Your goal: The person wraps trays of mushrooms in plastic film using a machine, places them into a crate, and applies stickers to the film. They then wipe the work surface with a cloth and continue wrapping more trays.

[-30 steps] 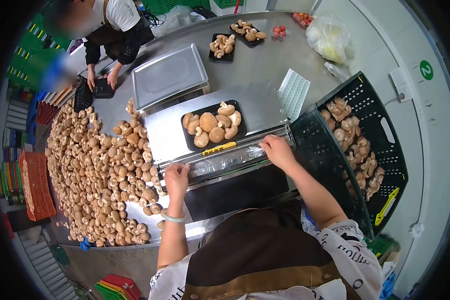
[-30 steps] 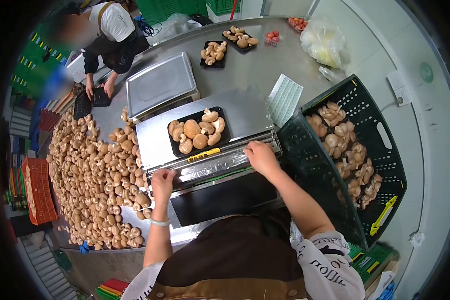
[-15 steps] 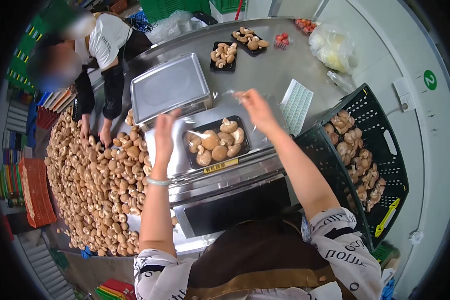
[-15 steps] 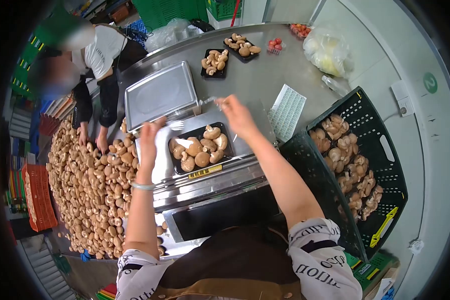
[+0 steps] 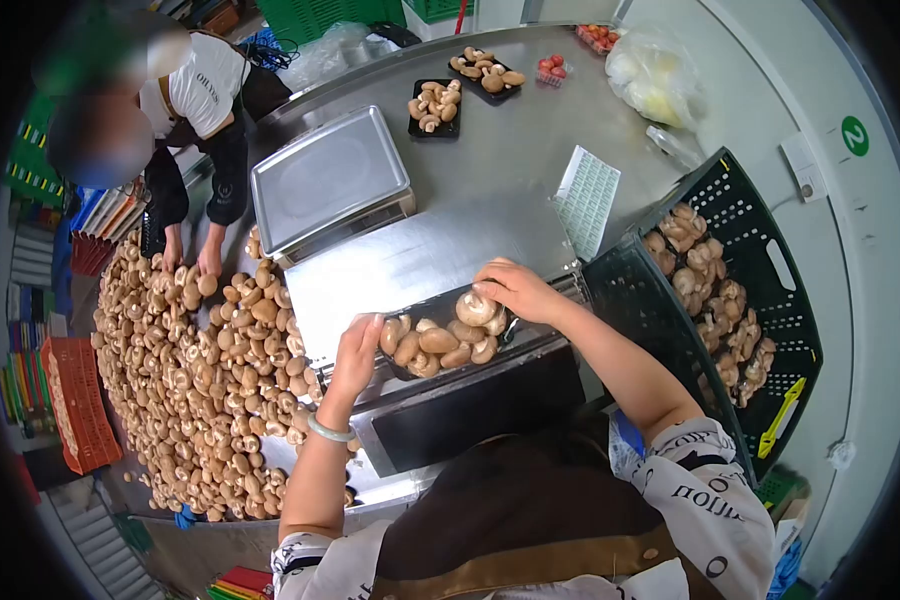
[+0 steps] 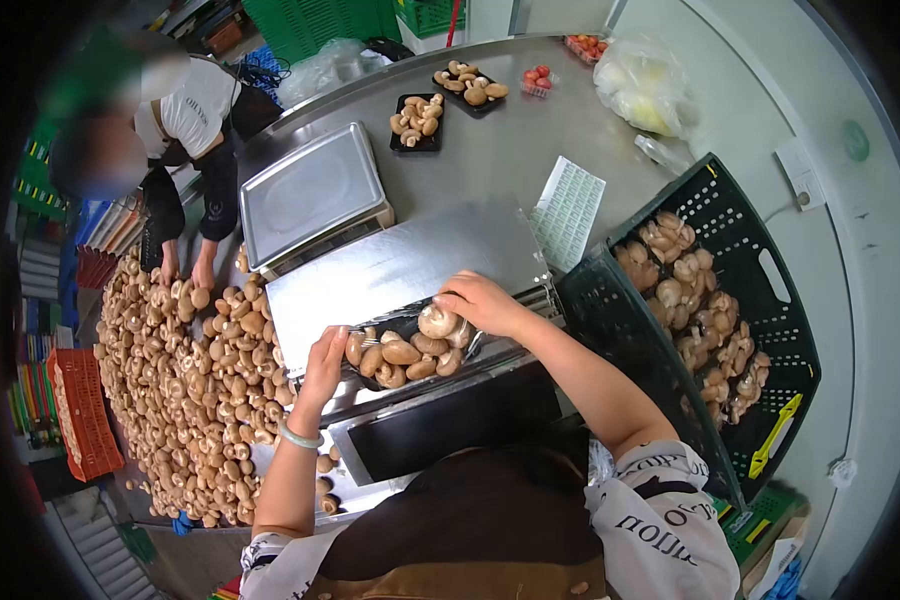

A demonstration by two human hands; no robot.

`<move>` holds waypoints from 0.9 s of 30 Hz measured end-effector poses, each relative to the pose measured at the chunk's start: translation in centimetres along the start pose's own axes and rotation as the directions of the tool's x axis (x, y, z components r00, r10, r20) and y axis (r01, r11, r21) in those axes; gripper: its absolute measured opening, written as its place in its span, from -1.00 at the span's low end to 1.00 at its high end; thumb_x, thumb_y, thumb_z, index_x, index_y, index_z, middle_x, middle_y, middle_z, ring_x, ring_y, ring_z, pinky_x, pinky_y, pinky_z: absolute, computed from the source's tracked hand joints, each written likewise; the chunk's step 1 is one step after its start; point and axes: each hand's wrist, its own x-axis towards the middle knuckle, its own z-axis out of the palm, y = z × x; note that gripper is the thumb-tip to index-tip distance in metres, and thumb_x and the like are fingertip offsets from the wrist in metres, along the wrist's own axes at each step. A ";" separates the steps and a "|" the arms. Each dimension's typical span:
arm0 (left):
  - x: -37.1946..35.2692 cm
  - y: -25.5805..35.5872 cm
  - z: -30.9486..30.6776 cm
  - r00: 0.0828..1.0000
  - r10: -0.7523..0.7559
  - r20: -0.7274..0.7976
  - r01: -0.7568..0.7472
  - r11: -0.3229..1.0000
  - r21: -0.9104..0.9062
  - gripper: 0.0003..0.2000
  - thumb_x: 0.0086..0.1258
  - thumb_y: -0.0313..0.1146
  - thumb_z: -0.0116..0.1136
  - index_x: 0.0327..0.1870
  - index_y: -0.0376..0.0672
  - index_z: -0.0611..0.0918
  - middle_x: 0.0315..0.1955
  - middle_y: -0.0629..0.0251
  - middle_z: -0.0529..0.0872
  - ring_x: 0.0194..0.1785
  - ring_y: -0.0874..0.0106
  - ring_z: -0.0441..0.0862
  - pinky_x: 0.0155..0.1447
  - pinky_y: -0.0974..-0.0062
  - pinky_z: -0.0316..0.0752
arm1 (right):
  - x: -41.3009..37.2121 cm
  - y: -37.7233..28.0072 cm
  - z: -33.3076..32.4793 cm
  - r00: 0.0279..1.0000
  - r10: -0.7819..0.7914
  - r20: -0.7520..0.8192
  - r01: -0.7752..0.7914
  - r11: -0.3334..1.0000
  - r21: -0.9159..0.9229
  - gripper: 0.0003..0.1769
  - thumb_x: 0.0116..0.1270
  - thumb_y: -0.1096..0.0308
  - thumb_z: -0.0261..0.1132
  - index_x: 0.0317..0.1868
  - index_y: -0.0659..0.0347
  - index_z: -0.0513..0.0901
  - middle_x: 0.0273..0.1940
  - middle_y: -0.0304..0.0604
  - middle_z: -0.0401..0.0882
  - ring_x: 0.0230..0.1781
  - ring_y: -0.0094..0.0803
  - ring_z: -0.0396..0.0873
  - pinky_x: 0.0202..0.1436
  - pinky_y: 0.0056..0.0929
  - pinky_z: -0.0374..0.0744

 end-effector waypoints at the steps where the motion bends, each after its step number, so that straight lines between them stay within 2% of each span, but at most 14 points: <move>1: -0.4 1.2 -0.2 0.998 -0.070 0.006 0.069 0.997 0.036 -0.62 0.58 -0.21 -0.14 -0.32 -0.41 0.52 -0.55 0.17 0.52 -0.47 0.25 0.42 -0.28 0.37 0.38 | -0.4 -1.3 -0.3 0.995 0.094 0.015 -0.095 0.995 0.035 -0.64 0.43 0.13 0.15 -0.17 0.31 0.62 -0.42 0.02 0.60 -0.37 -0.08 0.55 -0.17 -0.27 0.51; 2: -0.7 2.4 -0.4 0.991 -0.134 0.006 0.134 0.988 0.074 -0.62 0.58 -0.22 -0.16 -0.32 -0.41 0.52 -0.58 0.17 0.51 -0.48 0.25 0.41 -0.29 0.35 0.37 | -0.6 -2.7 -0.6 0.983 0.183 0.030 -0.184 0.981 0.068 -0.65 0.43 0.13 0.15 -0.18 0.31 0.61 -0.43 0.03 0.59 -0.38 -0.09 0.55 -0.19 -0.28 0.51; 3: -1.0 3.9 -0.2 0.992 0.009 -0.125 0.004 0.995 0.102 -0.63 0.58 -0.24 -0.19 -0.34 -0.38 0.53 -0.64 0.19 0.46 -0.53 0.32 0.35 -0.33 0.34 0.34 | -0.9 -4.0 -1.0 0.977 0.213 0.001 -0.211 0.968 0.136 -0.64 0.43 0.14 0.16 -0.23 0.33 0.60 -0.47 0.04 0.57 -0.44 -0.08 0.55 -0.29 -0.29 0.49; 6: -3.2 9.5 -1.4 0.972 -0.126 -0.198 0.127 0.992 -0.008 -0.65 0.57 -0.27 -0.17 -0.36 -0.37 0.53 -0.64 0.23 0.43 -0.53 0.46 0.31 -0.38 0.41 0.29 | -2.2 -10.0 -3.1 0.975 0.188 -0.119 -0.157 0.960 0.234 -0.62 0.43 0.13 0.16 -0.30 0.34 0.59 -0.49 0.04 0.57 -0.49 -0.09 0.54 -0.37 -0.30 0.47; 7: -4.1 11.3 -1.9 0.974 -0.130 -0.188 0.128 0.992 -0.019 -0.65 0.57 -0.28 -0.16 -0.37 -0.37 0.53 -0.64 0.27 0.42 -0.53 0.52 0.29 -0.41 0.45 0.25 | -3.0 -11.5 -3.5 0.971 0.201 -0.126 -0.169 0.959 0.229 -0.69 0.44 0.19 0.17 -0.26 0.32 0.59 -0.50 -0.05 0.55 -0.51 -0.43 0.48 -0.36 -0.43 0.47; 9: -6.4 13.0 -2.0 0.981 -0.117 -0.154 0.106 0.991 -0.076 -0.63 0.59 -0.26 -0.16 -0.40 -0.34 0.53 -0.64 0.43 0.40 -0.53 0.63 0.23 -0.47 0.53 0.15 | -5.3 -13.4 -4.2 0.967 0.253 -0.038 -0.241 0.949 0.202 -0.68 0.45 0.18 0.17 -0.27 0.32 0.59 -0.52 -0.07 0.54 -0.50 -0.49 0.47 -0.37 -0.43 0.46; 12: -10.4 13.1 -1.6 0.872 -0.480 0.094 0.487 0.837 -0.248 -0.59 0.60 -0.17 -0.15 -0.44 -0.25 0.56 -0.61 0.51 0.45 -0.51 0.67 0.29 -0.47 0.57 0.20 | -9.1 -13.5 -3.0 0.939 0.341 0.040 -0.340 0.908 0.247 -0.65 0.47 0.16 0.15 -0.29 0.33 0.58 -0.57 -0.08 0.49 -0.47 -0.63 0.40 -0.37 -0.42 0.45; 14: -11.9 10.7 0.6 0.785 -0.591 0.186 0.619 0.742 -0.256 -0.58 0.59 -0.13 -0.12 -0.43 -0.24 0.59 -0.57 0.45 0.51 -0.49 0.67 0.35 -0.44 0.60 0.26 | -11.9 -10.4 -0.3 0.917 0.392 0.066 -0.389 0.852 0.350 -0.49 0.45 0.01 0.12 -0.38 0.37 0.54 -0.52 0.12 0.52 -0.51 -0.05 0.49 -0.32 -0.24 0.46; 15: -12.5 8.2 1.7 0.720 -0.657 0.224 0.693 0.699 -0.176 -0.55 0.58 -0.10 -0.11 -0.41 -0.29 0.61 -0.56 0.41 0.55 -0.46 0.64 0.39 -0.39 0.58 0.30 | -12.9 -8.8 0.7 0.913 0.405 0.052 -0.405 0.881 0.243 -0.48 0.45 0.00 0.12 -0.38 0.37 0.54 -0.49 0.14 0.54 -0.46 0.01 0.52 -0.29 -0.20 0.48; 18: -13.5 2.1 6.3 0.935 -0.353 0.029 0.351 0.934 0.061 -0.57 0.55 -0.14 -0.07 -0.40 -0.37 0.57 -0.65 0.07 0.54 -0.57 0.28 0.40 -0.36 0.30 0.36 | -15.1 -5.5 3.3 0.867 0.498 0.021 -0.497 0.867 -0.035 -0.47 0.43 -0.04 0.11 -0.37 0.36 0.56 -0.38 0.25 0.60 -0.25 0.21 0.57 -0.16 -0.01 0.50; 21: -13.1 1.2 7.7 0.952 -0.289 -0.102 0.307 0.901 0.307 -0.66 0.50 -0.21 0.04 -0.39 -0.34 0.54 -0.56 -0.13 0.58 -0.50 -0.08 0.41 -0.33 0.23 0.39 | -16.7 -1.4 5.6 0.818 0.567 -0.097 -0.572 0.820 -0.029 -0.43 0.42 -0.09 0.11 -0.38 0.36 0.56 -0.38 0.28 0.58 -0.27 0.25 0.56 -0.19 0.02 0.51; 22: -13.4 1.3 8.1 0.961 -0.196 -0.196 0.246 0.929 0.277 -0.69 0.49 -0.22 0.08 -0.32 -0.34 0.51 -0.63 -0.02 0.54 -0.55 0.22 0.47 -0.36 0.29 0.39 | -16.9 -1.7 5.4 0.808 0.579 -0.106 -0.585 0.810 -0.034 -0.50 0.42 -0.01 0.16 -0.35 0.35 0.56 -0.40 0.20 0.62 -0.34 0.11 0.62 -0.26 -0.06 0.54; 24: -14.7 0.2 8.3 0.935 -0.240 -0.262 0.282 0.950 0.135 -0.83 0.44 -0.35 0.14 -0.26 -0.29 0.51 -0.52 0.11 0.61 -0.54 0.25 0.50 -0.38 0.30 0.41 | -18.1 -2.9 5.1 0.652 0.757 -0.026 -0.728 0.636 0.255 -0.65 0.39 0.14 0.24 -0.25 0.33 0.53 -0.45 0.02 0.64 -0.46 -0.19 0.63 -0.33 -0.26 0.53; 27: -17.0 -1.1 9.1 0.909 -0.206 -0.361 0.237 0.970 0.044 -0.86 0.42 -0.42 0.15 -0.23 -0.26 0.44 -0.48 0.34 0.49 -0.52 0.48 0.40 -0.38 0.43 0.37 | -20.8 -1.1 6.9 0.724 0.662 -0.195 -0.572 0.734 0.366 -0.75 0.36 0.28 0.27 -0.15 0.29 0.46 -0.46 -0.13 0.60 -0.48 -0.47 0.53 -0.34 -0.42 0.48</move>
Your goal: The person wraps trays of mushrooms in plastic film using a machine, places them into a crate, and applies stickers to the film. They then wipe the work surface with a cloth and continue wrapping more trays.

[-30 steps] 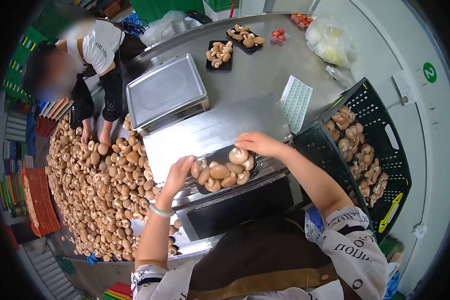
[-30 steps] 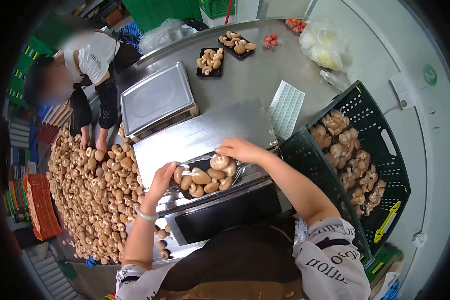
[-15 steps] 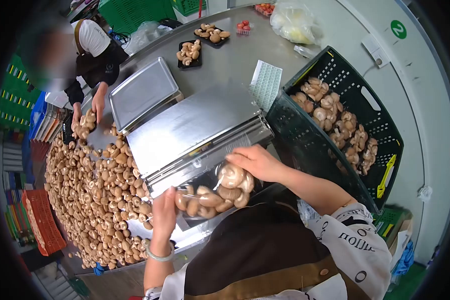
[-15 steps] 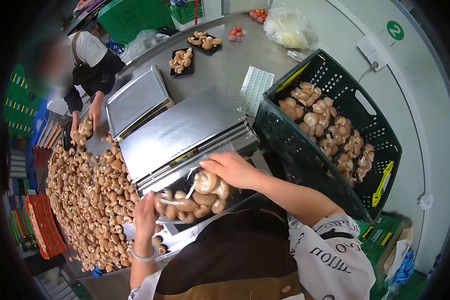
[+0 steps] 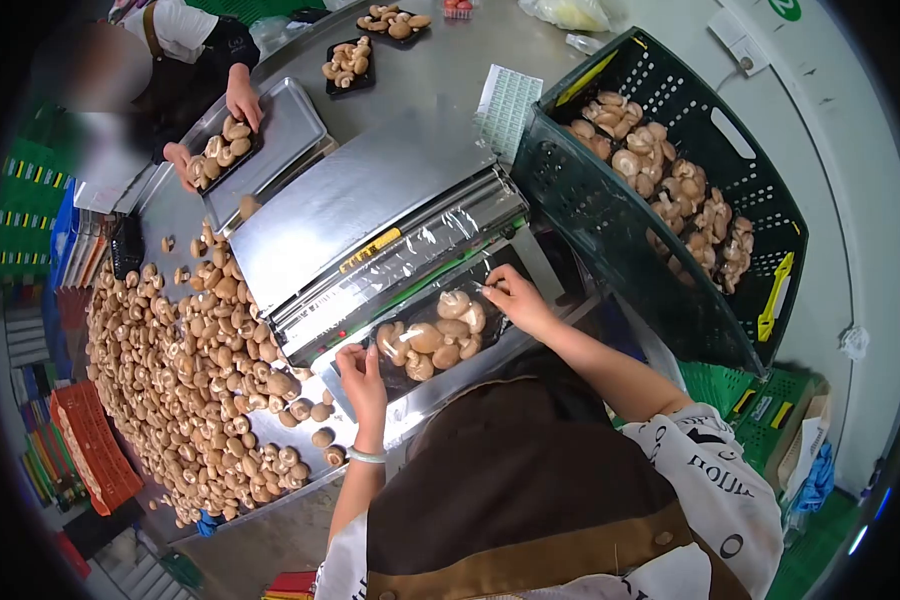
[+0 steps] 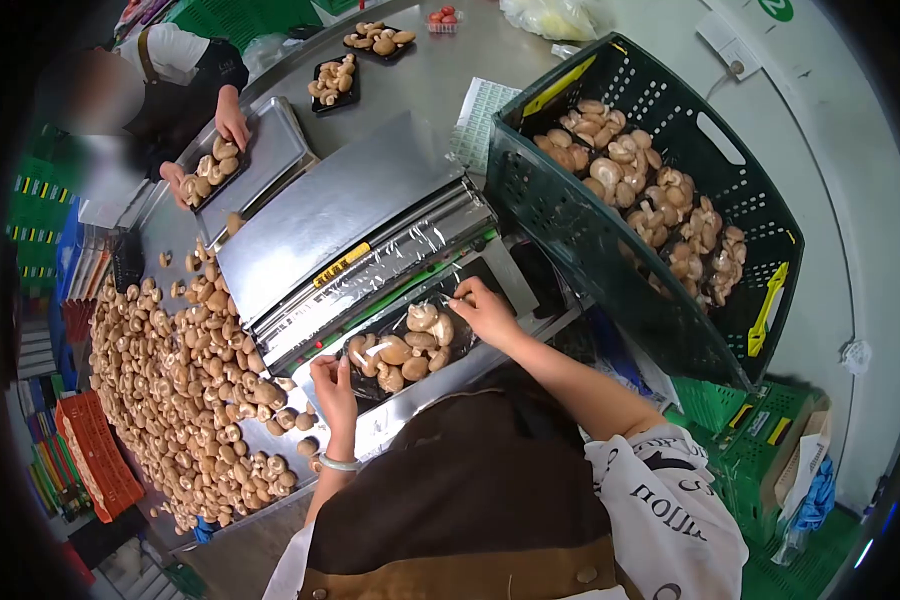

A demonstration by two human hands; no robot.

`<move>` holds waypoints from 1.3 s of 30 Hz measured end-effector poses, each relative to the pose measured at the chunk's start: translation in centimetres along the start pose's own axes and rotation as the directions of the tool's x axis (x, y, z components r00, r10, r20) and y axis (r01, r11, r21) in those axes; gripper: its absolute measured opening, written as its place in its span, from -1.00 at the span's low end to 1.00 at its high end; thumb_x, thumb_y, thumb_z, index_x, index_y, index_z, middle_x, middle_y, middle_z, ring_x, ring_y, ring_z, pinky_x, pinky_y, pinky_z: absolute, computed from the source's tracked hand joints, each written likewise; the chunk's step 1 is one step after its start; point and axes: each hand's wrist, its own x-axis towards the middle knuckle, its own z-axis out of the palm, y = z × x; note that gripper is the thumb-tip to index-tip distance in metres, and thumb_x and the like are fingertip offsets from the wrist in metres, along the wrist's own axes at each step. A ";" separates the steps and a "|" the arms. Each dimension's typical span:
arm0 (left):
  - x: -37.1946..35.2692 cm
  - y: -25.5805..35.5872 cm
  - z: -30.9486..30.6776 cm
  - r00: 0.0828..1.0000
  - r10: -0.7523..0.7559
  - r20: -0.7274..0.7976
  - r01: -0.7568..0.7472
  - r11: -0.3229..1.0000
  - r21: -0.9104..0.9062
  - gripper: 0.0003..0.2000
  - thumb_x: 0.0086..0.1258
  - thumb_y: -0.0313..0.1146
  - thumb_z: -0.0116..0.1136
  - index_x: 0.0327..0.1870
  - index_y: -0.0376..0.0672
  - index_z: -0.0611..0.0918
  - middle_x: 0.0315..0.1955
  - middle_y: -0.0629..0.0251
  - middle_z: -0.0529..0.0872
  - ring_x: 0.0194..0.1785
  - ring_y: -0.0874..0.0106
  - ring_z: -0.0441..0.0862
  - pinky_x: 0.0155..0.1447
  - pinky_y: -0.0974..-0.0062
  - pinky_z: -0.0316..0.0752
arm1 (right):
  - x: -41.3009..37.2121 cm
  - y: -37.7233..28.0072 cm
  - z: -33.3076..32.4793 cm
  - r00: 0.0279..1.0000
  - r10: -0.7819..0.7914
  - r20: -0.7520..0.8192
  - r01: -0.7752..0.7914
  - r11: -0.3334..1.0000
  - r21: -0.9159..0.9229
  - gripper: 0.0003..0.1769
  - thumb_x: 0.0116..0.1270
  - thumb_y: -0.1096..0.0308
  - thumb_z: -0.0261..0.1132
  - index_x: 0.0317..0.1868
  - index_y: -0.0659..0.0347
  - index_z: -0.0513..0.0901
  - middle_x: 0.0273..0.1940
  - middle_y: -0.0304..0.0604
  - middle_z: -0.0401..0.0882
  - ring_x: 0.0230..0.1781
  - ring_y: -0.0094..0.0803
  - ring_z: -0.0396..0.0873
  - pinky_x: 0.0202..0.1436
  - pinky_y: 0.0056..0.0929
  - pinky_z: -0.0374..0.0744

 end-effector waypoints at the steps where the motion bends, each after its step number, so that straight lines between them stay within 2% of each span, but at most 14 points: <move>1: -0.2 0.2 -0.1 0.996 -0.089 -0.001 0.088 0.990 -0.109 -0.86 0.42 -0.44 0.14 -0.23 -0.25 0.42 -0.48 0.37 0.44 -0.52 0.52 0.35 -0.38 0.47 0.34 | -0.5 -0.3 0.2 0.999 -0.028 -0.039 0.029 0.999 0.036 -0.75 0.36 0.30 0.27 -0.14 0.29 0.45 -0.46 -0.14 0.59 -0.47 -0.48 0.51 -0.34 -0.44 0.47; 7: -0.3 1.8 -2.5 1.000 -0.016 -0.021 0.013 0.988 -0.153 -0.85 0.43 -0.51 0.09 -0.23 -0.19 0.34 -0.52 0.49 0.27 -0.50 0.63 0.18 -0.39 0.62 0.21 | -6.4 -3.6 -3.7 0.965 0.041 -0.259 0.044 0.949 0.314 -0.87 0.36 0.51 0.21 -0.14 0.24 0.43 -0.52 -0.33 0.47 -0.52 -0.71 0.34 -0.48 -0.62 0.31; 13: 0.1 0.3 1.4 0.951 0.184 0.248 -0.272 0.880 0.390 -0.87 0.37 -0.51 0.08 -0.10 -0.18 0.53 -0.30 0.05 0.70 -0.29 0.11 0.68 -0.25 0.28 0.55 | -10.5 5.9 -4.7 0.827 0.055 -0.559 -0.096 0.994 -0.045 -0.90 0.39 0.49 0.18 -0.17 0.19 0.40 -0.62 -0.20 0.44 -0.66 -0.55 0.36 -0.56 -0.46 0.29; 17: 2.2 2.1 6.5 0.692 0.566 0.447 -0.712 0.635 0.299 -0.59 0.21 -0.57 0.05 0.12 -0.08 0.54 -0.30 0.18 0.68 -0.30 0.21 0.67 -0.26 0.31 0.56 | -7.7 11.7 1.2 0.754 -0.074 -0.653 -0.154 0.946 -0.285 -0.88 0.42 0.37 0.15 -0.12 0.12 0.39 -0.45 -0.05 0.57 -0.51 -0.16 0.61 -0.41 -0.28 0.48; 19: 2.2 3.6 8.0 0.644 0.576 0.504 -0.748 0.613 0.255 -0.55 0.24 -0.54 0.06 0.21 -0.03 0.48 -0.39 0.22 0.56 -0.37 0.27 0.60 -0.31 0.36 0.51 | -6.9 14.1 4.5 0.829 0.174 -0.532 0.045 0.927 0.373 -0.74 0.37 0.36 0.19 0.03 0.13 0.40 -0.23 -0.09 0.62 -0.27 -0.32 0.65 -0.28 -0.26 0.53; 21: 1.6 3.6 7.9 0.819 0.174 0.546 -0.264 0.961 0.089 -0.57 0.31 -0.47 0.06 0.23 0.01 0.46 -0.41 0.34 0.51 -0.41 0.41 0.55 -0.32 0.44 0.48 | -8.3 12.6 5.8 0.921 0.268 -0.281 0.004 0.716 0.698 -0.77 0.37 0.36 0.18 0.01 0.16 0.44 -0.22 -0.12 0.63 -0.26 -0.34 0.65 -0.27 -0.30 0.53; 22: 1.5 2.0 8.4 0.708 -0.018 0.706 0.340 0.884 -0.319 -0.59 0.39 -0.41 0.05 0.27 -0.04 0.41 -0.35 0.44 0.50 -0.35 0.55 0.49 -0.27 0.58 0.44 | -9.8 11.1 6.1 0.963 0.236 -0.129 -0.048 0.622 0.781 -0.78 0.37 0.36 0.17 0.00 0.18 0.45 -0.22 -0.13 0.63 -0.25 -0.35 0.64 -0.26 -0.31 0.54; 26: -3.9 10.2 4.9 0.551 0.166 0.818 0.457 0.760 -0.463 -0.70 0.44 -0.39 0.02 0.17 -0.11 0.39 -0.30 0.47 0.42 -0.25 0.63 0.41 -0.14 0.70 0.41 | -16.1 2.2 4.9 0.873 -0.229 0.431 -0.374 0.252 0.892 -0.81 0.37 0.38 0.14 -0.05 0.23 0.51 -0.21 -0.18 0.64 -0.23 -0.39 0.63 -0.23 -0.38 0.55; 28: -4.6 12.4 3.2 0.389 0.167 0.906 0.841 0.338 -0.423 -0.81 0.44 -0.47 -0.01 0.02 -0.10 0.40 -0.35 0.45 0.38 -0.23 0.60 0.40 -0.13 0.65 0.42 | -17.0 -1.5 3.7 0.722 -0.431 0.541 -0.519 0.181 0.836 -0.81 0.37 0.38 0.13 -0.07 0.26 0.54 -0.20 -0.20 0.64 -0.22 -0.40 0.63 -0.21 -0.42 0.55; 32: -6.3 17.4 1.7 0.306 0.557 0.772 0.474 0.614 -0.631 -0.72 0.44 -0.44 -0.01 0.13 -0.15 0.38 -0.16 0.28 0.51 -0.01 0.39 0.50 0.08 0.48 0.46 | -15.6 -5.7 -1.7 0.632 -0.365 0.683 -0.552 0.406 0.728 -0.78 0.37 0.40 0.10 -0.12 0.32 0.61 -0.19 -0.25 0.65 -0.20 -0.44 0.62 -0.18 -0.48 0.57; 33: -6.4 17.9 1.4 0.265 0.563 0.783 0.482 0.626 -0.613 -0.72 0.44 -0.43 0.01 0.13 -0.16 0.39 -0.14 0.27 0.51 0.00 0.39 0.50 0.09 0.47 0.46 | -14.8 -6.7 -4.9 0.735 -0.197 0.648 -0.251 0.810 0.531 -0.76 0.40 0.32 0.11 -0.10 0.31 0.60 -0.21 -0.20 0.67 -0.24 -0.39 0.64 -0.14 -0.47 0.56; 35: -6.3 19.0 1.1 0.187 0.570 0.800 0.475 0.661 -0.581 -0.72 0.43 -0.43 0.03 0.13 -0.17 0.42 -0.11 0.25 0.53 0.03 0.38 0.51 0.11 0.45 0.46 | -13.5 -10.6 -10.9 0.883 0.114 0.454 -0.070 0.991 -0.113 -0.57 0.41 0.17 0.17 0.15 0.28 0.51 -0.22 -0.05 0.71 -0.07 -0.22 0.65 0.02 -0.36 0.54; 37: -5.7 20.0 1.5 0.119 0.568 0.815 0.446 0.703 -0.554 -0.71 0.42 -0.43 0.05 0.13 -0.19 0.44 -0.07 0.23 0.54 0.06 0.37 0.51 0.13 0.44 0.46 | -16.0 -13.7 -14.1 0.935 -0.170 0.312 0.071 0.950 0.305 -0.48 0.36 0.08 0.23 0.18 0.27 0.47 -0.18 -0.03 0.70 0.02 -0.14 0.61 0.05 -0.28 0.52; 39: -5.5 20.9 2.5 0.077 0.559 0.826 0.387 0.747 -0.541 -0.71 0.41 -0.43 0.07 0.13 -0.21 0.47 -0.04 0.20 0.55 0.09 0.36 0.52 0.15 0.42 0.46 | -17.3 -16.7 -13.3 0.780 -0.409 0.473 0.471 0.882 -0.012 -0.28 0.22 0.04 0.39 0.26 0.23 0.34 0.00 0.04 0.59 0.04 -0.06 0.58 0.04 -0.19 0.52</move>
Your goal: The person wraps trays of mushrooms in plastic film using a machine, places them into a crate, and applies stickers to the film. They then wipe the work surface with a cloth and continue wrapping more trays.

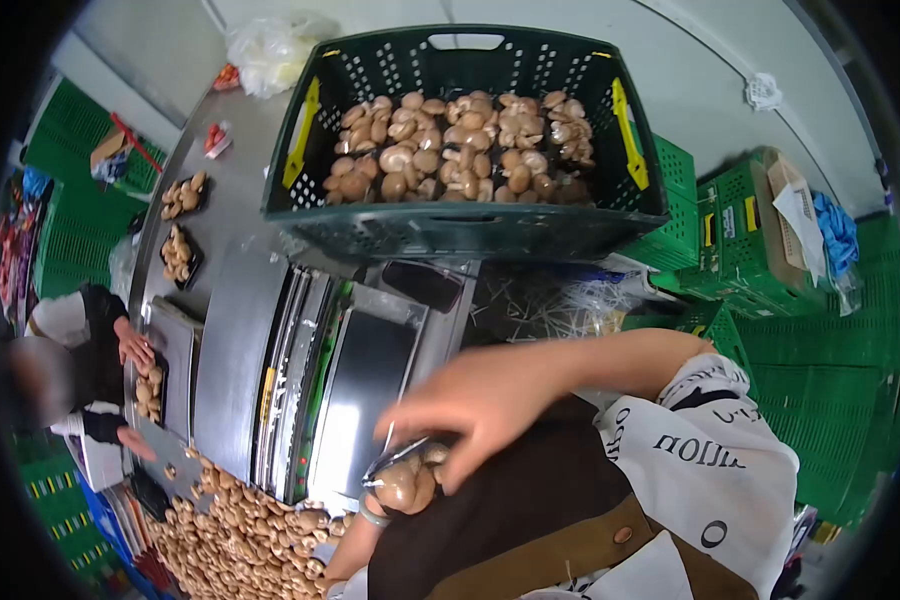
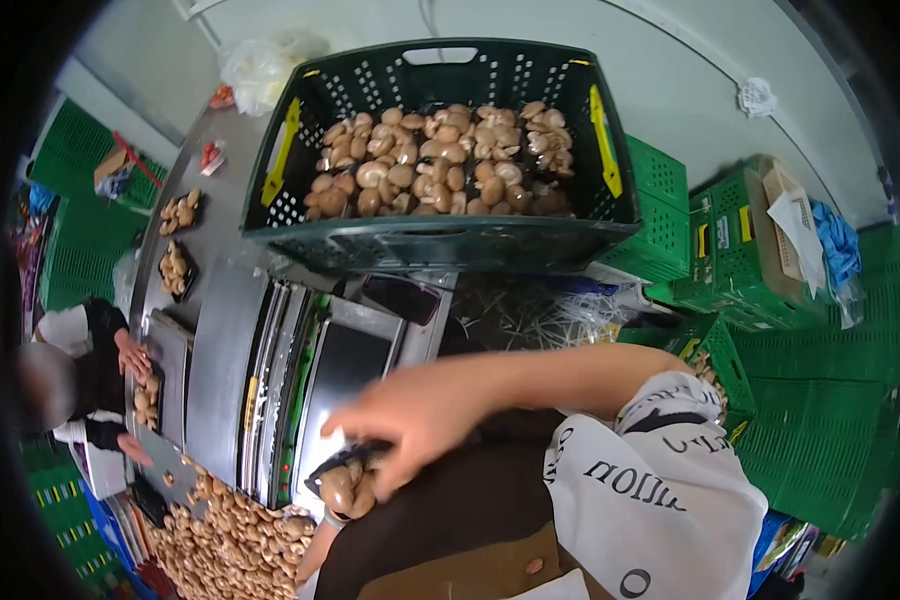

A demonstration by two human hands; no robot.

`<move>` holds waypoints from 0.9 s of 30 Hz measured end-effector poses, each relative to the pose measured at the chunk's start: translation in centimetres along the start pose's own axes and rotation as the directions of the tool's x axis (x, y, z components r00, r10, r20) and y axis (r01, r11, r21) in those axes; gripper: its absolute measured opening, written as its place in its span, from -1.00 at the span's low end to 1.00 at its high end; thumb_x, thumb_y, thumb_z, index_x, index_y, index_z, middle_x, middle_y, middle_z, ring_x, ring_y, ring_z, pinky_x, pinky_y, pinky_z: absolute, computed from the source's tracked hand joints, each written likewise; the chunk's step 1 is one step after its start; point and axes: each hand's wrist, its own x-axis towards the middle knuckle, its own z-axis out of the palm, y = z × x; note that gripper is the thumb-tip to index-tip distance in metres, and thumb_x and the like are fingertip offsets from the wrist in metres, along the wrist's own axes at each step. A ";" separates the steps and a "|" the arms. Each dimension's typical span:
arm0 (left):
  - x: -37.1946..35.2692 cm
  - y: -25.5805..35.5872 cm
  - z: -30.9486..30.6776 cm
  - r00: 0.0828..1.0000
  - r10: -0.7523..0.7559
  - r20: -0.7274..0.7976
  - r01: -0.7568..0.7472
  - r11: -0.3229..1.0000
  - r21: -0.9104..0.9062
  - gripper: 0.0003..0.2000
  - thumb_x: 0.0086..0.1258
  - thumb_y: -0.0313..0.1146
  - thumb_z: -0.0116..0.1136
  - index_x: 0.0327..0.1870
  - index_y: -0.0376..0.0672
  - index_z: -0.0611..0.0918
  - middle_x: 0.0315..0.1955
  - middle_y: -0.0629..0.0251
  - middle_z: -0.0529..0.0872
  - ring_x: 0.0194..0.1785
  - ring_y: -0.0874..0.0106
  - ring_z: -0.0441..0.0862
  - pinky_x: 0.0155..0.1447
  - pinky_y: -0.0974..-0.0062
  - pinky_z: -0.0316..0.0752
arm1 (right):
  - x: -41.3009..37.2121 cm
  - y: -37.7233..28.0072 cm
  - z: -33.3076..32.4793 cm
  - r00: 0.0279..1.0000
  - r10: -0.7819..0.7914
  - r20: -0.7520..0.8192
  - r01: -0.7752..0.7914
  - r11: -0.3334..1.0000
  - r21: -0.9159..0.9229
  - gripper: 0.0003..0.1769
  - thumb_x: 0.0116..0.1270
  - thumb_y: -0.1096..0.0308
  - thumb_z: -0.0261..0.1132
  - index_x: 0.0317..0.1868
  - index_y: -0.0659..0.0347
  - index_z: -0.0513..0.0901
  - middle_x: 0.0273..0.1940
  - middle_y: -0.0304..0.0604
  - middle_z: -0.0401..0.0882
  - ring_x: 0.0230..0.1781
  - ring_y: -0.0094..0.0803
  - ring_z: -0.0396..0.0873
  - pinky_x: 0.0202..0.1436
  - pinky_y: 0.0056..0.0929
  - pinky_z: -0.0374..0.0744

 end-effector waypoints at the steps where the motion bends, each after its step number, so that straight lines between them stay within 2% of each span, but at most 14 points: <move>1: 1.1 0.0 -0.2 1.000 -0.007 0.006 0.006 0.998 0.055 -0.70 0.40 -0.43 0.08 0.13 -0.22 0.48 -0.03 0.19 0.56 0.10 0.35 0.52 0.16 0.41 0.45 | 0.8 -0.3 1.0 0.999 0.035 0.035 -0.031 0.994 -0.106 -0.26 0.19 0.03 0.40 0.26 0.23 0.34 -0.01 0.06 0.60 0.02 -0.08 0.59 0.01 -0.22 0.53; 2: 2.5 -0.1 -0.4 1.000 0.000 0.010 -0.001 0.992 0.124 -0.70 0.40 -0.42 0.09 0.12 -0.23 0.49 -0.01 0.18 0.56 0.11 0.35 0.52 0.17 0.41 0.45 | 1.3 -0.5 0.9 0.995 0.075 0.063 -0.060 0.975 -0.214 -0.24 0.17 0.02 0.41 0.27 0.22 0.33 -0.02 0.08 0.60 0.01 -0.10 0.59 -0.02 -0.25 0.54; 4: 5.7 -0.7 -1.0 0.997 0.070 0.027 -0.075 0.931 0.358 -0.69 0.39 -0.42 0.11 0.12 -0.25 0.52 0.02 0.16 0.57 0.14 0.33 0.53 0.18 0.39 0.45 | -0.2 -0.3 -3.6 0.944 0.306 0.123 -0.319 0.942 0.107 -0.25 0.14 0.04 0.43 0.24 0.23 0.35 -0.07 0.09 0.60 -0.04 -0.16 0.61 -0.07 -0.31 0.54; 6: 10.8 -0.6 -2.0 0.981 0.177 0.080 -0.188 0.757 0.626 -0.68 0.37 -0.42 0.13 0.12 -0.27 0.54 0.05 0.14 0.58 0.17 0.32 0.53 0.20 0.38 0.45 | -4.3 1.6 -6.1 0.902 0.194 -0.386 -0.128 0.973 0.192 -0.33 0.12 0.14 0.44 0.17 0.26 0.41 -0.09 -0.11 0.59 -0.09 -0.37 0.58 -0.08 -0.39 0.54; 7: 13.8 -0.3 -2.1 0.973 0.211 0.096 -0.219 0.701 0.678 -0.68 0.37 -0.42 0.14 0.12 -0.28 0.55 0.07 0.13 0.59 0.18 0.32 0.53 0.21 0.37 0.45 | -6.8 2.9 -8.0 0.793 0.112 -0.599 -0.078 0.993 0.083 -0.35 0.11 0.22 0.44 0.18 0.26 0.43 -0.03 -0.17 0.58 -0.05 -0.43 0.56 -0.05 -0.42 0.55; 8: 17.1 1.1 -1.0 0.996 -0.048 -0.082 0.081 0.876 0.475 -0.73 0.32 -0.48 0.17 0.03 -0.30 0.60 -0.07 0.15 0.65 0.10 0.32 0.58 0.15 0.38 0.49 | -9.4 2.1 -9.8 0.644 0.211 -0.735 0.087 0.935 0.345 -0.39 0.12 0.34 0.42 0.20 0.23 0.45 0.05 -0.15 0.56 0.02 -0.43 0.56 0.04 -0.39 0.57; 9: 20.4 2.0 -0.8 0.999 -0.042 0.017 0.024 0.823 0.568 -0.75 0.33 -0.53 0.14 0.01 -0.28 0.60 -0.08 0.17 0.66 0.07 0.28 0.60 0.11 0.40 0.50 | -11.8 2.4 -11.0 0.380 0.259 -0.888 0.084 0.946 0.312 -0.41 0.21 0.41 0.35 0.27 0.21 0.42 0.11 -0.17 0.54 0.07 -0.42 0.55 0.12 -0.33 0.58; 10: 23.9 2.5 -0.7 0.992 -0.045 0.118 -0.043 0.761 0.647 -0.77 0.33 -0.57 0.11 -0.01 -0.26 0.61 -0.10 0.18 0.66 0.03 0.23 0.61 0.08 0.41 0.51 | -13.5 2.2 -12.7 0.236 0.291 -0.927 0.313 0.880 0.356 -0.45 0.28 0.45 0.30 0.28 0.26 0.38 0.13 -0.16 0.49 0.13 -0.43 0.48 0.22 -0.40 0.47; 11: 27.3 2.6 -0.1 0.957 0.038 0.287 -0.240 0.660 0.712 -0.74 0.30 -0.59 0.12 0.02 -0.25 0.60 -0.09 0.20 0.67 0.01 0.20 0.61 0.07 0.39 0.51 | -15.1 2.8 -14.1 0.077 0.254 -0.964 0.317 0.911 0.265 -0.48 0.35 0.40 0.28 0.27 0.28 0.37 0.12 -0.14 0.50 0.12 -0.42 0.48 0.23 -0.40 0.46; 14: 36.1 -0.4 1.6 0.733 0.016 0.680 -0.659 0.260 0.705 -0.68 0.26 -0.53 0.14 0.06 -0.18 0.59 -0.02 0.25 0.65 0.09 0.22 0.58 0.14 0.40 0.47 | -18.4 5.7 -17.1 -0.095 0.240 -0.966 -0.062 0.967 0.247 -0.42 0.29 0.27 0.38 0.23 0.30 0.39 0.10 -0.11 0.51 0.11 -0.42 0.47 0.21 -0.42 0.45; 17: 41.5 -6.8 2.5 0.465 -0.264 0.845 -0.873 0.022 0.487 -0.66 0.29 -0.40 0.12 0.10 -0.03 0.61 0.10 0.32 0.60 0.25 0.30 0.46 0.28 0.27 0.37 | -20.2 11.8 -17.2 -0.176 0.208 -0.962 -0.387 0.884 0.262 -0.30 0.19 0.21 0.46 0.23 0.33 0.35 0.09 -0.04 0.52 0.12 -0.34 0.47 0.22 -0.39 0.43; 20: 42.3 -10.8 2.6 0.410 -0.348 0.843 -0.905 -0.037 0.425 -0.65 0.31 -0.26 0.11 0.14 0.12 0.60 0.22 0.39 0.51 0.35 0.36 0.33 0.37 0.15 0.25 | -20.6 14.8 -16.2 -0.203 0.338 -0.919 -0.507 0.767 0.394 -0.27 0.21 0.18 0.44 0.25 0.37 0.31 0.09 0.00 0.52 0.13 -0.30 0.48 0.23 -0.35 0.42; 21: 42.9 -14.0 1.8 0.478 -0.372 0.795 -0.858 -0.007 0.513 -0.61 0.27 -0.20 0.16 0.16 0.19 0.59 0.26 0.45 0.46 0.37 0.36 0.30 0.40 0.03 0.20 | -20.7 15.7 -16.1 -0.216 0.383 -0.898 -0.495 0.750 0.439 -0.29 0.22 0.19 0.43 0.25 0.36 0.32 0.10 -0.02 0.51 0.14 -0.32 0.47 0.24 -0.37 0.42; 27: 43.3 -11.8 0.4 0.417 -0.458 0.785 -0.877 0.022 0.479 -0.53 0.21 -0.19 0.21 0.21 0.26 0.56 0.29 0.49 0.43 0.40 0.38 0.27 0.39 0.05 0.22 | -21.0 18.1 -16.3 -0.197 0.744 -0.639 -0.295 0.576 0.762 -0.26 0.23 0.25 0.41 0.31 0.39 0.28 0.12 -0.01 0.50 0.14 -0.33 0.46 0.24 -0.38 0.42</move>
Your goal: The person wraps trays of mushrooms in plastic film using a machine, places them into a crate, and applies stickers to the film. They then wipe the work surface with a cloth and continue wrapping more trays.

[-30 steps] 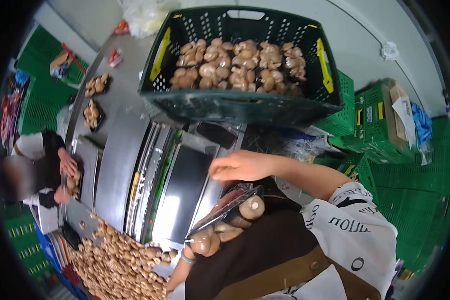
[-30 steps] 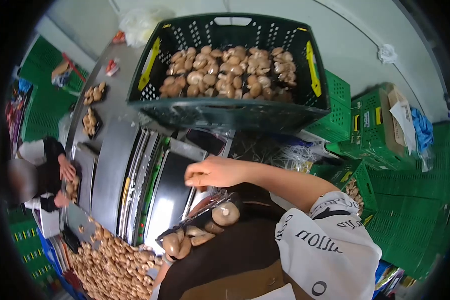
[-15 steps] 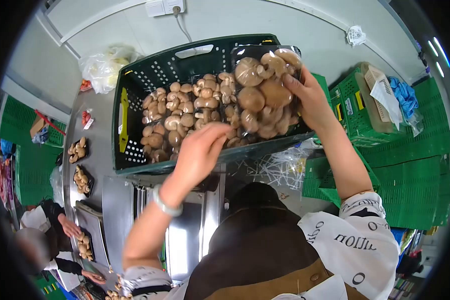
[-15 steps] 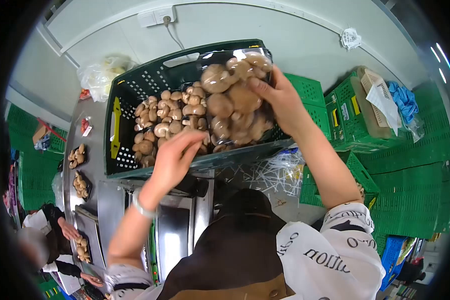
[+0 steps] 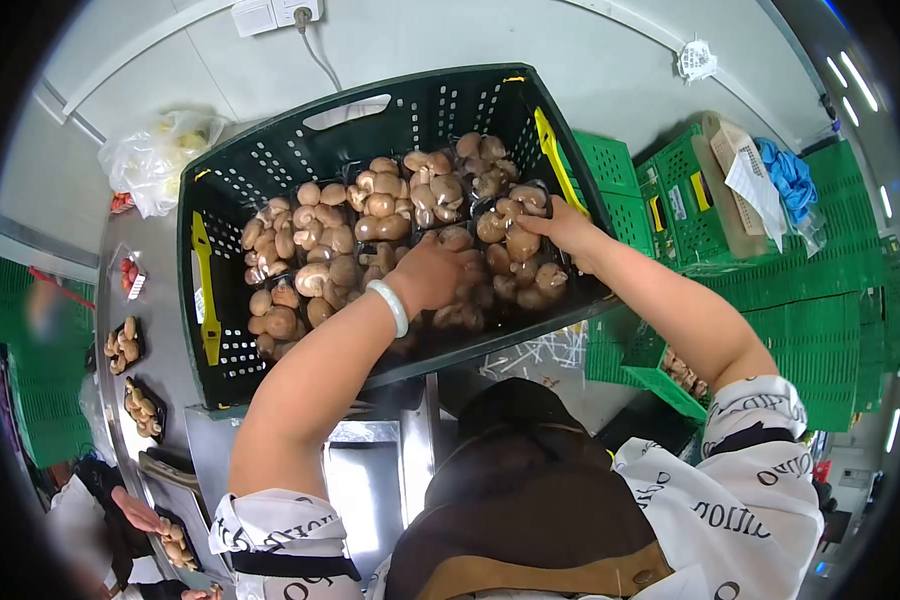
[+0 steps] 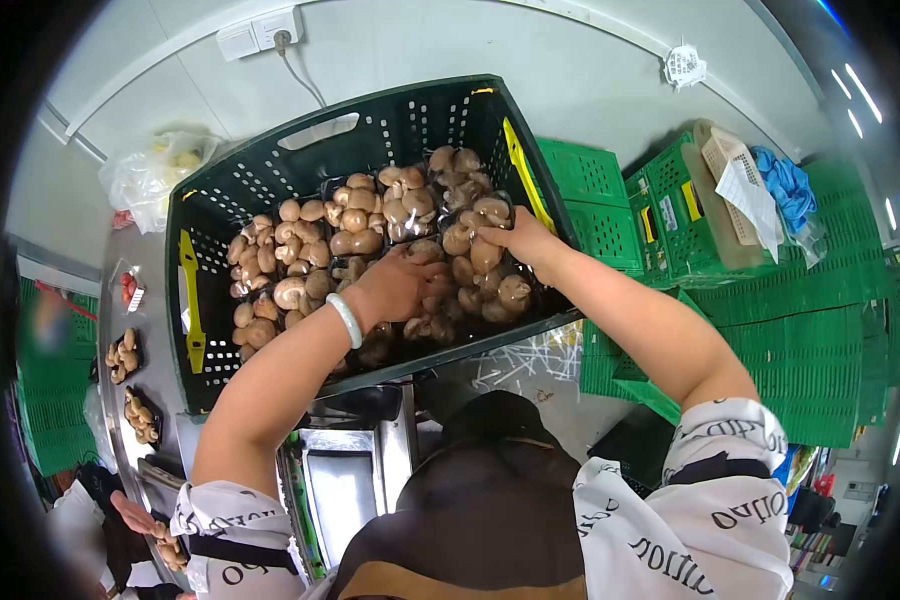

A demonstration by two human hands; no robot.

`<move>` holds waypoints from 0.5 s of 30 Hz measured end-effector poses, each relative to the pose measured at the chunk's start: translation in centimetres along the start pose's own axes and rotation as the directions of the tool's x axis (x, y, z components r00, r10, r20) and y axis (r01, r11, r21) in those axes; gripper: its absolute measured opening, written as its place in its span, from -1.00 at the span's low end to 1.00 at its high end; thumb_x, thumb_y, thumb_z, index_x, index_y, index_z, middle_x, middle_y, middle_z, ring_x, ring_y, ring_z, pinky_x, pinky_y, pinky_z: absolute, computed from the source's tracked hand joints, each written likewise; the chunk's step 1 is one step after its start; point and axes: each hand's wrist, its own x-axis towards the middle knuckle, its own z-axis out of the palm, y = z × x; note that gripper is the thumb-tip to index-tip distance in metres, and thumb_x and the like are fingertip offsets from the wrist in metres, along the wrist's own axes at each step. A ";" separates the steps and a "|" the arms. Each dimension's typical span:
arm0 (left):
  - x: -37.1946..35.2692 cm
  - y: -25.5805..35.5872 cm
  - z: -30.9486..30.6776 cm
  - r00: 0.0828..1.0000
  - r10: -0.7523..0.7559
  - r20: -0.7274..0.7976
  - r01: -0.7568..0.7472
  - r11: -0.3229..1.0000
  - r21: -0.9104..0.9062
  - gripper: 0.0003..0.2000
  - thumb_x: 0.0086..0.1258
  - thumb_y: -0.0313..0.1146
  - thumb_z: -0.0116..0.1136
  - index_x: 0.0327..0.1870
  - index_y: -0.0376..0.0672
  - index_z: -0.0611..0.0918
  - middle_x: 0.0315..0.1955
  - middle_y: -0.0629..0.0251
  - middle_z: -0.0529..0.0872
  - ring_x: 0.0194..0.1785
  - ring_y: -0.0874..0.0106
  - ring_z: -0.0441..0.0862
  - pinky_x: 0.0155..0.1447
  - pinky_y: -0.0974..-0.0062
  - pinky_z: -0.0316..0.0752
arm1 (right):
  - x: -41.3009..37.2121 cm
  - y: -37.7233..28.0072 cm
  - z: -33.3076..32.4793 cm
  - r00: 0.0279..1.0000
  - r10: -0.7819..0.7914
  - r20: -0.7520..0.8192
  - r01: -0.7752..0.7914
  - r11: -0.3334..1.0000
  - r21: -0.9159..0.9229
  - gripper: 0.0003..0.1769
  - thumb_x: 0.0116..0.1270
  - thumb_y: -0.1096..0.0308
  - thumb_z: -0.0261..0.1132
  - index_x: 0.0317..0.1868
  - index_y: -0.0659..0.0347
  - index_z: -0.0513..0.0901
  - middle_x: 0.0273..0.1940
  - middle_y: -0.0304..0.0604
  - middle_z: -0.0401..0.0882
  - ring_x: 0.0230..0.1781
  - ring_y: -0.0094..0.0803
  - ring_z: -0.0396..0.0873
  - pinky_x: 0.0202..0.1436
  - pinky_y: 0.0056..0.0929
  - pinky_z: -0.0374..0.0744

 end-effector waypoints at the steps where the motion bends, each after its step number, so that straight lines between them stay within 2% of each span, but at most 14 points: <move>1: -0.2 -0.2 0.1 1.000 0.003 -0.017 -0.003 1.000 -0.014 -0.52 0.20 -0.19 0.22 0.22 0.28 0.56 0.29 0.49 0.43 0.41 0.38 0.26 0.39 0.05 0.23 | 0.4 1.0 0.0 0.999 -0.002 -0.037 -0.003 0.994 -0.114 -0.24 0.21 0.25 0.41 0.32 0.38 0.26 0.13 0.00 0.50 0.15 -0.32 0.46 0.24 -0.38 0.42; 3: 0.3 -0.5 1.5 0.999 0.026 -0.047 -0.027 1.000 -0.014 -0.52 0.21 -0.21 0.20 0.23 0.30 0.55 0.29 0.49 0.43 0.42 0.39 0.23 0.38 0.03 0.22 | 1.0 1.8 0.2 0.996 -0.039 -0.081 0.008 0.937 -0.351 -0.20 0.19 0.27 0.42 0.35 0.37 0.24 0.14 0.02 0.49 0.15 -0.30 0.46 0.23 -0.37 0.43; 4: 0.3 -0.6 1.9 0.998 0.009 -0.064 -0.010 1.000 -0.017 -0.51 0.22 -0.21 0.19 0.24 0.31 0.55 0.29 0.50 0.42 0.43 0.39 0.22 0.38 0.01 0.22 | 0.0 0.8 0.0 0.998 -0.053 -0.024 0.042 0.943 -0.330 -0.16 0.12 0.23 0.44 0.31 0.41 0.24 0.18 0.13 0.46 0.23 -0.14 0.45 0.26 -0.30 0.42; 5: 0.4 0.0 0.3 0.997 -0.044 0.059 0.045 0.999 -0.010 -0.52 0.24 -0.23 0.14 0.24 0.33 0.54 0.31 0.52 0.41 0.46 0.40 0.19 0.36 -0.01 0.21 | -0.9 0.5 0.3 0.982 -0.186 -0.015 0.168 0.917 -0.361 -0.15 0.12 0.24 0.43 0.32 0.43 0.22 0.21 0.19 0.42 0.25 -0.08 0.43 0.28 -0.28 0.42; 6: 0.2 0.2 -0.1 0.997 -0.036 0.070 0.034 0.999 0.030 -0.53 0.25 -0.23 0.11 0.24 0.33 0.54 0.32 0.54 0.40 0.46 0.41 0.19 0.32 -0.01 0.23 | -0.7 1.0 -0.2 0.930 -0.367 0.023 0.302 0.725 -0.619 -0.17 0.13 0.28 0.41 0.32 0.45 0.21 0.24 0.25 0.38 0.26 0.00 0.41 0.30 -0.25 0.41; 7: 0.6 -0.2 1.6 1.000 -0.015 -0.003 0.015 1.000 -0.011 -0.54 0.24 -0.22 0.11 0.22 0.32 0.55 0.28 0.53 0.43 0.43 0.42 0.22 0.27 0.01 0.27 | -1.9 0.3 -0.1 0.782 -0.604 0.153 0.489 0.444 -0.751 -0.26 0.14 0.34 0.38 0.28 0.41 0.27 0.21 0.25 0.38 0.23 0.11 0.40 0.27 -0.19 0.42; 8: 1.1 -0.2 2.2 0.999 -0.032 -0.020 0.032 0.999 -0.004 -0.57 0.24 -0.18 0.12 0.18 0.29 0.57 0.24 0.53 0.45 0.39 0.41 0.25 0.22 0.01 0.31 | -3.9 -2.5 0.6 0.778 -0.567 0.272 0.530 0.359 -0.768 -0.39 0.15 0.38 0.35 0.19 0.33 0.35 0.14 0.20 0.41 0.11 0.19 0.43 0.16 -0.11 0.46; 9: 0.7 0.1 1.1 0.999 -0.028 0.019 0.028 1.000 -0.001 -0.58 0.23 -0.12 0.14 0.16 0.27 0.57 0.19 0.55 0.48 0.37 0.40 0.26 0.18 -0.01 0.32 | -4.4 -3.1 1.2 0.842 -0.454 0.292 0.484 0.395 -0.780 -0.49 0.15 0.41 0.32 0.12 0.28 0.39 0.07 0.15 0.44 0.01 0.21 0.45 0.06 -0.05 0.47; 10: 0.1 0.2 0.6 0.999 -0.036 -0.024 0.035 0.999 -0.034 -0.57 0.20 -0.07 0.18 0.14 0.24 0.59 0.18 0.53 0.50 0.38 0.38 0.27 0.16 -0.01 0.33 | -2.8 -2.2 0.8 0.907 -0.167 0.386 0.418 0.451 -0.789 -0.52 0.17 0.40 0.31 0.11 0.26 0.40 0.05 0.14 0.46 -0.04 0.20 0.48 0.01 -0.02 0.47; 11: 0.4 0.0 1.2 0.998 -0.047 -0.030 0.043 0.993 -0.110 -0.56 0.20 -0.07 0.18 0.16 0.22 0.59 0.16 0.49 0.52 0.38 0.38 0.28 0.20 0.03 0.34 | -0.2 1.4 -0.1 0.819 -0.075 0.569 0.560 0.318 -0.765 -0.45 0.16 0.44 0.35 0.19 0.18 0.43 0.11 0.10 0.41 -0.01 -0.01 0.58 0.05 -0.19 0.55; 13: -1.0 0.2 -1.0 0.985 -0.169 -0.036 0.149 0.937 -0.316 -0.57 0.29 -0.17 0.15 0.22 0.15 0.57 0.08 0.36 0.62 0.21 0.24 0.50 0.24 0.15 0.40 | 1.2 4.6 -0.2 0.609 -0.083 0.789 0.793 0.059 -0.606 -0.33 0.19 0.27 0.38 0.30 0.13 0.36 0.33 0.20 0.11 0.26 0.03 0.44 0.28 -0.26 0.47; 15: -4.4 0.5 -5.5 0.945 -0.320 -0.068 0.285 0.908 -0.308 -0.58 0.28 -0.25 0.18 0.20 0.03 0.58 0.01 0.26 0.66 0.11 0.19 0.59 0.21 0.18 0.44 | -0.9 2.1 1.5 0.706 -0.050 0.707 0.708 0.036 -0.705 -0.44 0.24 0.30 0.33 0.25 0.13 0.41 0.26 0.15 0.26 0.21 -0.01 0.47 0.21 -0.24 0.51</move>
